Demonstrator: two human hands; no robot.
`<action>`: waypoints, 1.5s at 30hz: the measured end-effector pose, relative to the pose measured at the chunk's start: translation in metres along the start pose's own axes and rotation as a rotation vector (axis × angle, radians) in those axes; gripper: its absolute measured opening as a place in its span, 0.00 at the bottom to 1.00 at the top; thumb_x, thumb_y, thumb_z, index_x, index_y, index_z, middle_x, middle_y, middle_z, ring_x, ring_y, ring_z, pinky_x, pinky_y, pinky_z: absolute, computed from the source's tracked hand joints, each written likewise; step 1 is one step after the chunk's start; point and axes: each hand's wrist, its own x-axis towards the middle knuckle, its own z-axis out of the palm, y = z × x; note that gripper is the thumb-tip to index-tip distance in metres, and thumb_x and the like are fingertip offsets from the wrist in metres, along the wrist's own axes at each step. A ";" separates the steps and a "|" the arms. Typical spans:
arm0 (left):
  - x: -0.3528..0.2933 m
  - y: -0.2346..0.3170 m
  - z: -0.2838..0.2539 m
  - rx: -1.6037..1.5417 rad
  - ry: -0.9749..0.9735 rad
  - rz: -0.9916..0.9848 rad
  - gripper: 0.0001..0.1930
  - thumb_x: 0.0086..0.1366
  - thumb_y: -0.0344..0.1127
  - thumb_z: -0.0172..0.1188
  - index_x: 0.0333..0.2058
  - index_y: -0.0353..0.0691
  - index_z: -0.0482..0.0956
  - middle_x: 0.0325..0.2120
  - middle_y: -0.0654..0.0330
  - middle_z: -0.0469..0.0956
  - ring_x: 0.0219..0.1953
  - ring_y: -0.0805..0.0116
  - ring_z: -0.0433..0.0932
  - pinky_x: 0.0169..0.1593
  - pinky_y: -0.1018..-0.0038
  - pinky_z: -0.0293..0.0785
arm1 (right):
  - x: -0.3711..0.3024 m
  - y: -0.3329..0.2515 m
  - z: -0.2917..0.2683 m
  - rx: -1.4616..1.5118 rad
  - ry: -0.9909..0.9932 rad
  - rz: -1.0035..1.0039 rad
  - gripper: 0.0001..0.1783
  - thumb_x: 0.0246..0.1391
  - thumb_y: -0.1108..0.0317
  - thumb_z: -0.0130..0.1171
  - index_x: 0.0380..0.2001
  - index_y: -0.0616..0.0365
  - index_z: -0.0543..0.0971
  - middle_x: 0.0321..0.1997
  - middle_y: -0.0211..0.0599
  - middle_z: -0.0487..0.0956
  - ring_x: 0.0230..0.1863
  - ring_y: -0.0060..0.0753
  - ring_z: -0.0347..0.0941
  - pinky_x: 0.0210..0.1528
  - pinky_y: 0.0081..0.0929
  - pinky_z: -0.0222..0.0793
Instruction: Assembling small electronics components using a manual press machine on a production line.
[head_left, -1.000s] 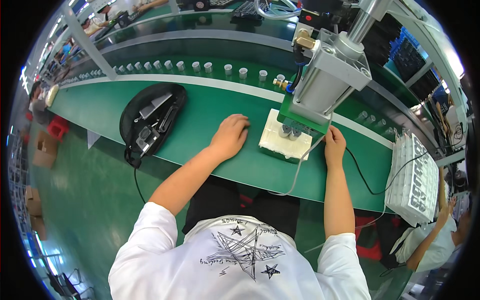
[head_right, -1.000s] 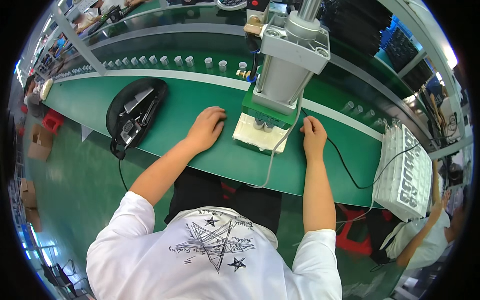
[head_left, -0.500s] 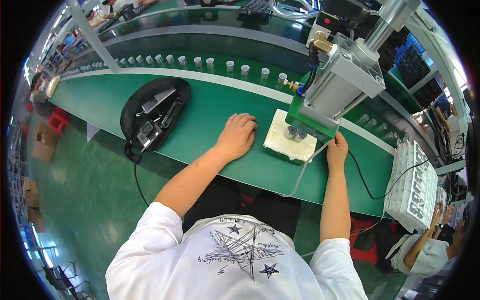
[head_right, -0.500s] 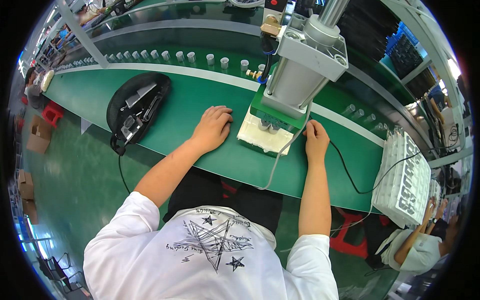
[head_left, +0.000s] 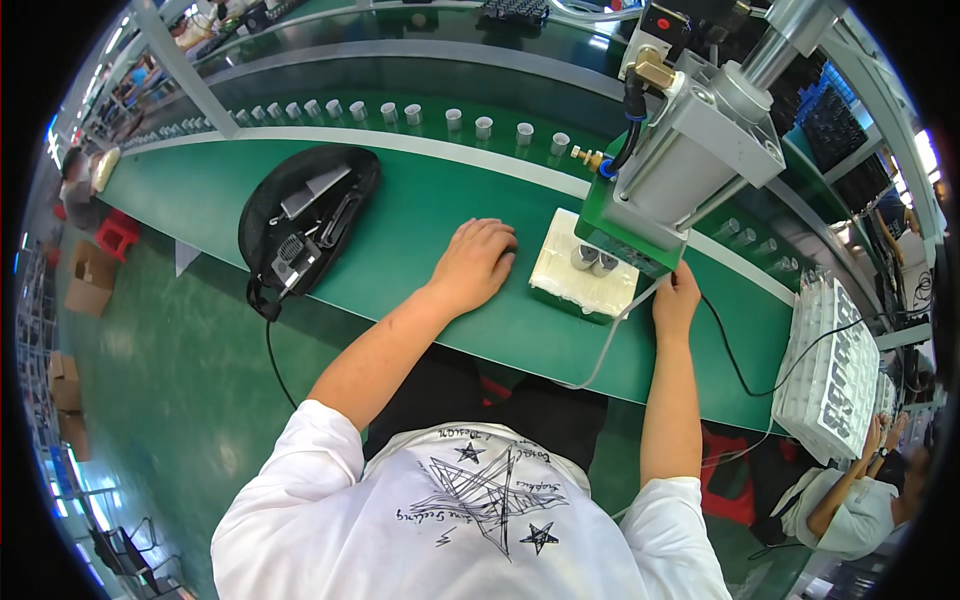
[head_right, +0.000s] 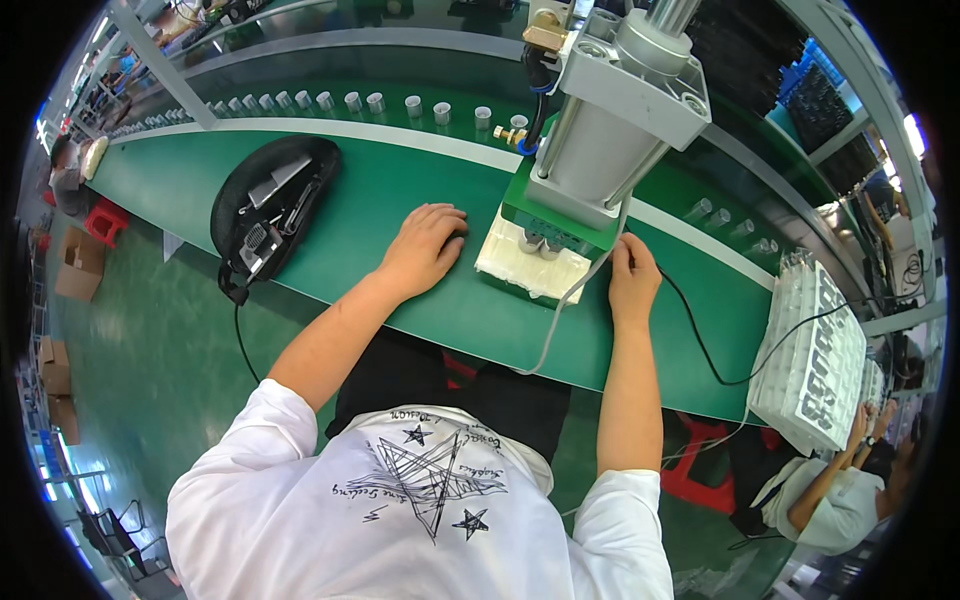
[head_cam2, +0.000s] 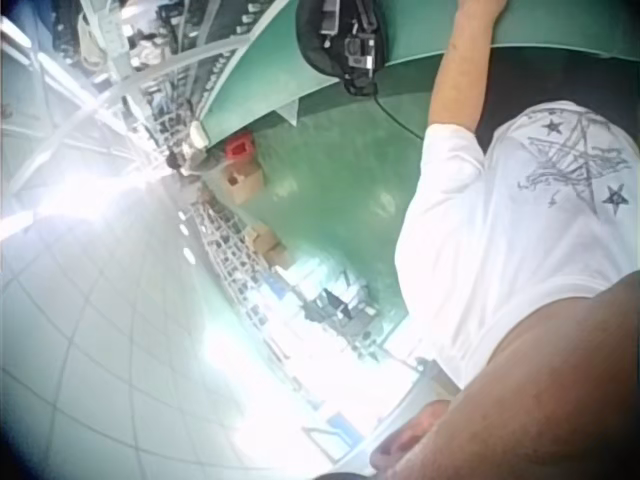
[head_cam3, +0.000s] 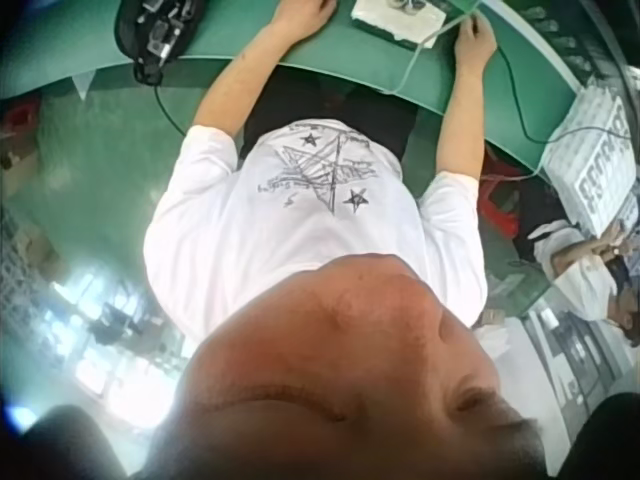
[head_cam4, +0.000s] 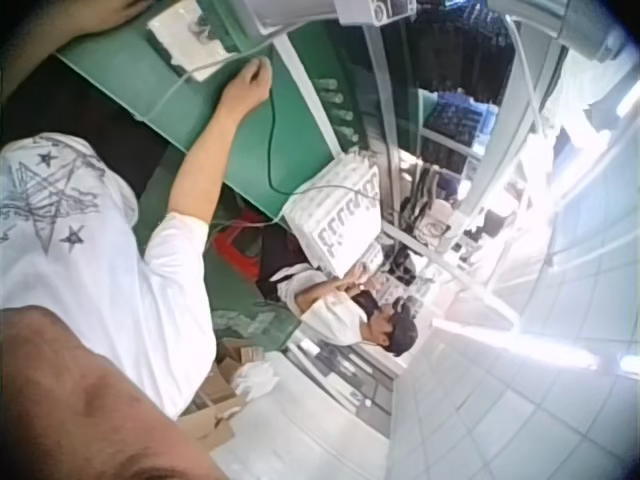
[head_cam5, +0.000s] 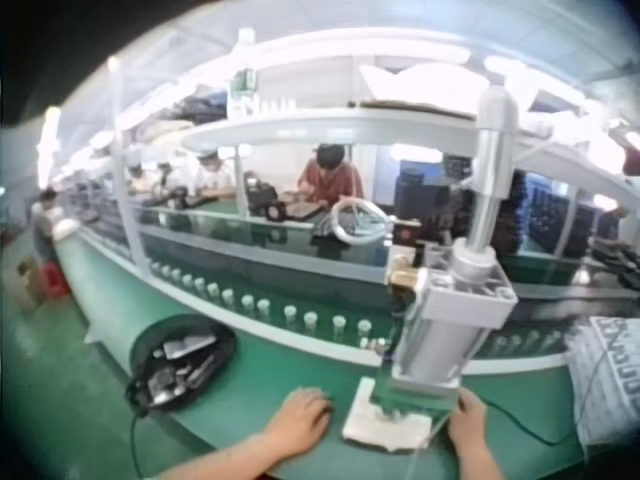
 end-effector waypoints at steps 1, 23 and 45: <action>0.001 0.002 -0.002 0.002 0.002 0.004 0.11 0.60 0.29 0.58 0.42 0.38 0.75 0.50 0.54 0.75 0.57 0.53 0.70 0.63 0.57 0.62 | -0.002 -0.003 -0.001 0.002 0.003 -0.003 0.11 0.56 0.75 0.55 0.41 0.63 0.80 0.35 0.32 0.81 0.37 0.21 0.72 0.41 0.21 0.68; 0.171 -0.123 0.125 -0.729 0.042 -0.137 0.21 0.61 0.34 0.60 0.52 0.34 0.73 0.48 0.47 0.72 0.48 0.46 0.76 0.51 0.61 0.73 | 0.144 0.035 0.025 -0.188 -0.027 -0.413 0.20 0.51 0.69 0.61 0.49 0.57 0.74 0.34 0.41 0.78 0.32 0.33 0.74 0.39 0.30 0.71; 0.133 -0.035 0.013 -0.400 -0.030 -0.141 0.19 0.54 0.37 0.65 0.45 0.36 0.79 0.42 0.49 0.80 0.49 0.51 0.77 0.52 0.66 0.73 | 0.188 0.051 -0.057 -0.816 -0.086 -0.116 0.19 0.52 0.68 0.55 0.49 0.46 0.79 0.43 0.42 0.82 0.48 0.52 0.74 0.49 0.43 0.72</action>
